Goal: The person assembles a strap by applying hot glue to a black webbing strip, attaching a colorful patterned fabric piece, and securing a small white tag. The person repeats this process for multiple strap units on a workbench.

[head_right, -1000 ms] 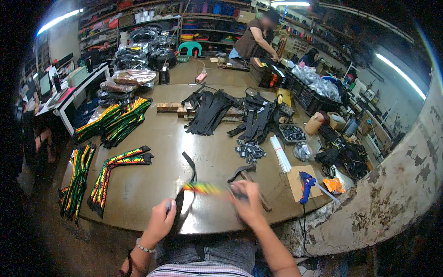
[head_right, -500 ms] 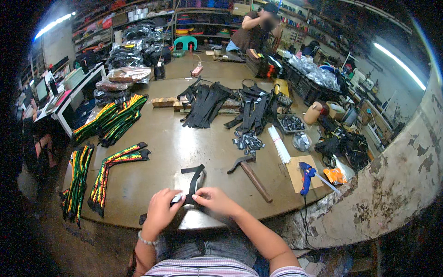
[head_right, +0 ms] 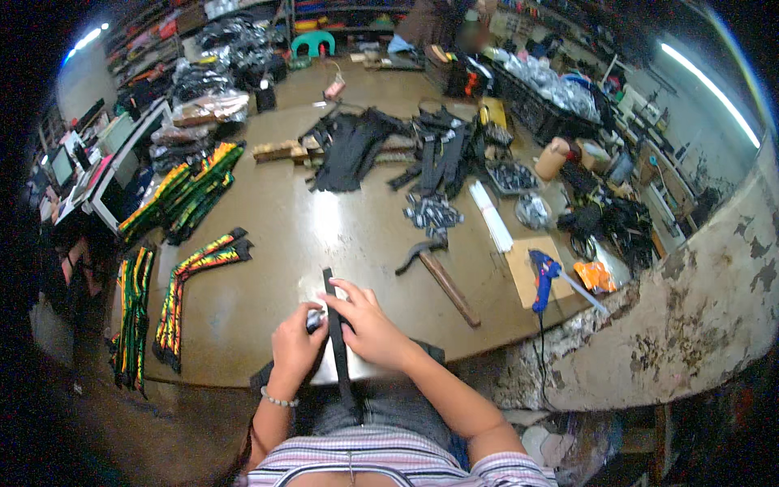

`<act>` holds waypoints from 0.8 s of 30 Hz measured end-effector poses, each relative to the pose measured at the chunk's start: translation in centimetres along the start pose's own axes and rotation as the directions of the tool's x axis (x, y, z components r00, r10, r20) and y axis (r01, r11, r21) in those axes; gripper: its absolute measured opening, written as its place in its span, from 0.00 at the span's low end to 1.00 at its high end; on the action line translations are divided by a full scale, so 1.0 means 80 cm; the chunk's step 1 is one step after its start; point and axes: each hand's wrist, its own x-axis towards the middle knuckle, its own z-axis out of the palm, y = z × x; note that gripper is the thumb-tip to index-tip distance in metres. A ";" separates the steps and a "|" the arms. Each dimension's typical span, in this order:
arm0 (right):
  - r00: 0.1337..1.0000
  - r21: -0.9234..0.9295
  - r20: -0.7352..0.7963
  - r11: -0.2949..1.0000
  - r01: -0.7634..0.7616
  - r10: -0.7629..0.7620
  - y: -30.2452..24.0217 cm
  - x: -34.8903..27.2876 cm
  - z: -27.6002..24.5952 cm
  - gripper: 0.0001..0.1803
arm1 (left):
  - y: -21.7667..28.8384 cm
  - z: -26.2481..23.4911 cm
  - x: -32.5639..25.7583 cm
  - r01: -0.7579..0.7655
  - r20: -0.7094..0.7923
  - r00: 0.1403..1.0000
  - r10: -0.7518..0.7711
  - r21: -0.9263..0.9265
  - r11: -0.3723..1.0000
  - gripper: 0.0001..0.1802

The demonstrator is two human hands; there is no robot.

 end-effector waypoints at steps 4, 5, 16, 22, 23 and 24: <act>0.981 -0.030 -0.174 0.995 -0.095 0.089 0.014 -0.006 0.048 0.17 | -0.003 0.010 -0.006 0.021 0.008 1.000 -0.021 0.029 0.999 0.12; 0.969 -0.071 -0.229 0.991 -0.116 0.097 0.016 -0.012 0.056 0.15 | -0.004 0.011 -0.007 0.025 -0.004 1.000 -0.024 0.056 0.998 0.13; 0.975 -0.136 -0.221 0.990 -0.027 -0.004 0.007 -0.037 0.048 0.12 | -0.004 0.017 -0.006 -0.134 -0.004 0.991 0.134 0.008 0.991 0.20; 0.989 -0.153 -0.139 0.986 -0.065 0.044 -0.008 -0.065 0.056 0.11 | -0.008 0.020 -0.006 -0.146 0.002 0.989 0.146 0.048 0.988 0.22; 0.991 -0.173 -0.137 0.984 -0.037 0.013 -0.013 -0.070 0.058 0.11 | -0.008 0.020 -0.006 -0.161 -0.003 0.987 0.161 0.055 0.985 0.22; 0.993 -0.197 -0.105 0.977 -0.074 0.054 -0.018 -0.072 0.060 0.11 | -0.008 0.020 -0.006 -0.155 0.005 0.988 0.155 0.054 0.987 0.22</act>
